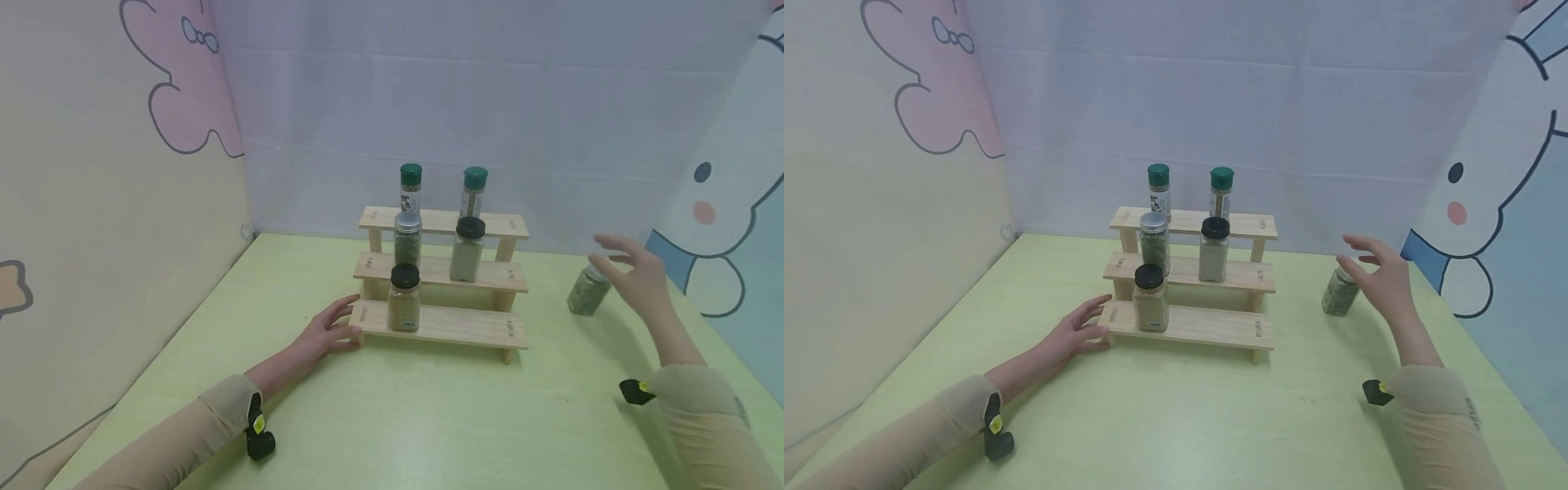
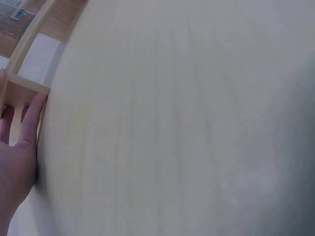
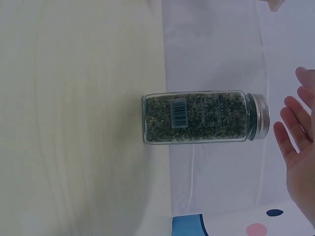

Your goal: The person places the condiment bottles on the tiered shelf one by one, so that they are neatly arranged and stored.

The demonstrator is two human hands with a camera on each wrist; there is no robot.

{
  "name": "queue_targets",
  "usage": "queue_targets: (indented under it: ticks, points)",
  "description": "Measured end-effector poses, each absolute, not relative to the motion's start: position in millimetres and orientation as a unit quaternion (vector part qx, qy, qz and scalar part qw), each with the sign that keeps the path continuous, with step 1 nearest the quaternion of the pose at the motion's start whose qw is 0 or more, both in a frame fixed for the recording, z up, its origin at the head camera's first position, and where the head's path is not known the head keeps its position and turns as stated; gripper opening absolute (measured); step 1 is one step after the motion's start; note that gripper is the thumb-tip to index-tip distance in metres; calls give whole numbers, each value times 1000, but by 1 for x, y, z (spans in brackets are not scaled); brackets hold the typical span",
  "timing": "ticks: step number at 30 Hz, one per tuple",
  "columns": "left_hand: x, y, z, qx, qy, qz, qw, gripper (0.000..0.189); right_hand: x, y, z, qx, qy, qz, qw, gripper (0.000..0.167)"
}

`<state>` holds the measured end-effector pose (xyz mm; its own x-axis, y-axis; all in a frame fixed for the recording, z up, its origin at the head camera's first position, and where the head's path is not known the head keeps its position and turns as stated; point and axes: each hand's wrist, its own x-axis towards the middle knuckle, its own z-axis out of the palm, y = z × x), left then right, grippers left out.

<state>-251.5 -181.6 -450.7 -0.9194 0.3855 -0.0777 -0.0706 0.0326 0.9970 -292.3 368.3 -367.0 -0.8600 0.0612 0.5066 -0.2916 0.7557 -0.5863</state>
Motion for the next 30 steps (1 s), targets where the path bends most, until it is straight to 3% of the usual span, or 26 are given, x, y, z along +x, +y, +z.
queue_targets:
  ticks: [17,30]
  points:
    - [-252,-181,-450,114,698,687,165,67,-295,388,-383,122,-908,329,231,43]
    - [-253,-181,-452,109,701,685,166,67,-295,395,-383,124,-938,276,170,50]
